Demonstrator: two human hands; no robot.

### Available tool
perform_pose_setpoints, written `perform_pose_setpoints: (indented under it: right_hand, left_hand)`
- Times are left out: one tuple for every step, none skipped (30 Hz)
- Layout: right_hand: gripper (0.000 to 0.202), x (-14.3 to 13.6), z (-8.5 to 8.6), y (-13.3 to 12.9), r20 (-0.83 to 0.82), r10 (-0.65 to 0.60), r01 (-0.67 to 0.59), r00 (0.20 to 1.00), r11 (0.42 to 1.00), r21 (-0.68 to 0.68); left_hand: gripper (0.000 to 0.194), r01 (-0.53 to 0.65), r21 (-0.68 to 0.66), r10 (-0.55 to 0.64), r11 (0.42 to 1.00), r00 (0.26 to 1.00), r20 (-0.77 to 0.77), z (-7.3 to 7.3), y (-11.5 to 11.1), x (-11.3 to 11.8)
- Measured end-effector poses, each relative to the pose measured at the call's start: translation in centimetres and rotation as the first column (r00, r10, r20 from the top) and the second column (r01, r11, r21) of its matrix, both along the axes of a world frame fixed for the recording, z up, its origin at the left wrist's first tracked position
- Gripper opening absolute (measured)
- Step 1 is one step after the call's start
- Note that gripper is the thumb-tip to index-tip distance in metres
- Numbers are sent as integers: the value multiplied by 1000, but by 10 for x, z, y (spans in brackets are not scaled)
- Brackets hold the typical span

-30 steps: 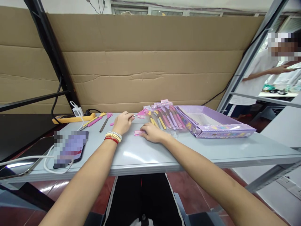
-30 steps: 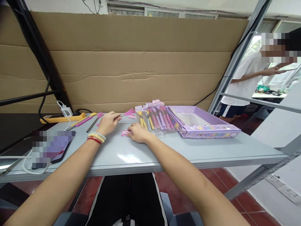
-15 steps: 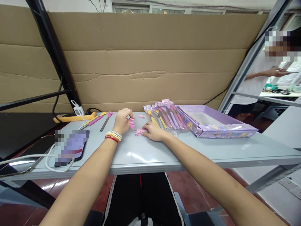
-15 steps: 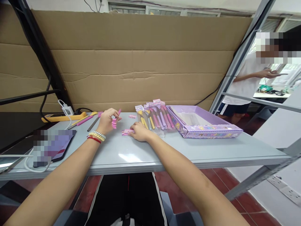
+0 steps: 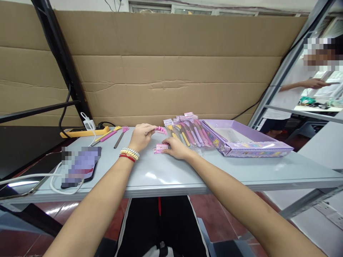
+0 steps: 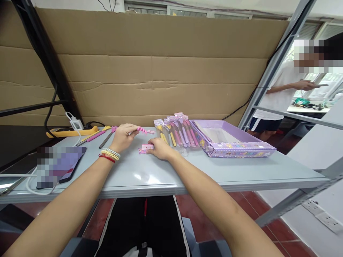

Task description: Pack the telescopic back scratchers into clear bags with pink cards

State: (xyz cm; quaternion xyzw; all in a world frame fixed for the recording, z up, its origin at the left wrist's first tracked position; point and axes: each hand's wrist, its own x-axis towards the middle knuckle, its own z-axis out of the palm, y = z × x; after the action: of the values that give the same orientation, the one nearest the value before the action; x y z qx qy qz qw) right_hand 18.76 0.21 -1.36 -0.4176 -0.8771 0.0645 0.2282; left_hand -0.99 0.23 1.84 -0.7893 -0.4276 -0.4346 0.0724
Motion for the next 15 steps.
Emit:
perform_pose_setpoints:
  right_hand:
    - [37,1,-1,1,-5,-2,2,1000,1000,7]
    - [38,1,-2,1,-4,-1,1,1000,1000,13]
    - [39,2,-3,2,2,2,-2,1000,1000,19]
    - [40,2,-5,2,11,3,-4,1000,1000,25]
    - [41,2,-5,2,17,1,-2,1000,999,39]
    - [41,2,-5,2,15,-6,5,1000,998,63]
    - [39,3,-4,1,1,-19,18,1000,995,96]
    - [36,4,-2,1,-29,-36,40,999,990,133]
    - [32,6,1,0,-73,-55,67,996,983,172]
    - [27,9,5,0,-126,-78,103,989,973,207]
    - [22,13,11,0,-186,-107,151,977,960,237]
    - [19,19,17,1,-249,-143,209,958,942,261]
    - [17,27,23,2,-312,-184,275,932,920,280]
    - [18,36,30,4,-375,-230,350,898,891,291]
    - [19,47,36,7,-430,-284,428,857,857,287]
  left_hand:
    - [22,5,-22,-5,1000,1000,-5,-1,0,0]
    - [24,14,-43,-15,999,1000,-8,-2,0,0]
    - [27,28,-61,-29,998,1000,-9,-3,0,0]
    - [30,41,-75,-42,996,999,-10,-4,1,0]
    - [33,50,-86,-52,995,999,-12,-5,1,-1]
    - [35,53,-97,-55,994,998,-18,-6,2,-1]
    - [37,50,-110,-53,993,998,-27,-6,3,-2]
    - [38,41,-125,-46,991,998,-36,-7,4,-3]
    - [39,28,-144,-34,989,998,-46,-7,5,-4]
    - [39,10,-165,-20,986,998,-58,-7,6,-4]
    - [39,-9,-185,-4,983,997,-73,-8,6,-5]
    - [38,-30,-205,12,978,996,-91,-8,6,-7]
    - [37,-53,-221,29,974,994,-110,-8,6,-8]
    - [37,-77,-234,47,969,990,-130,-8,6,-8]
    - [37,-105,-244,69,964,986,-149,-8,6,-9]
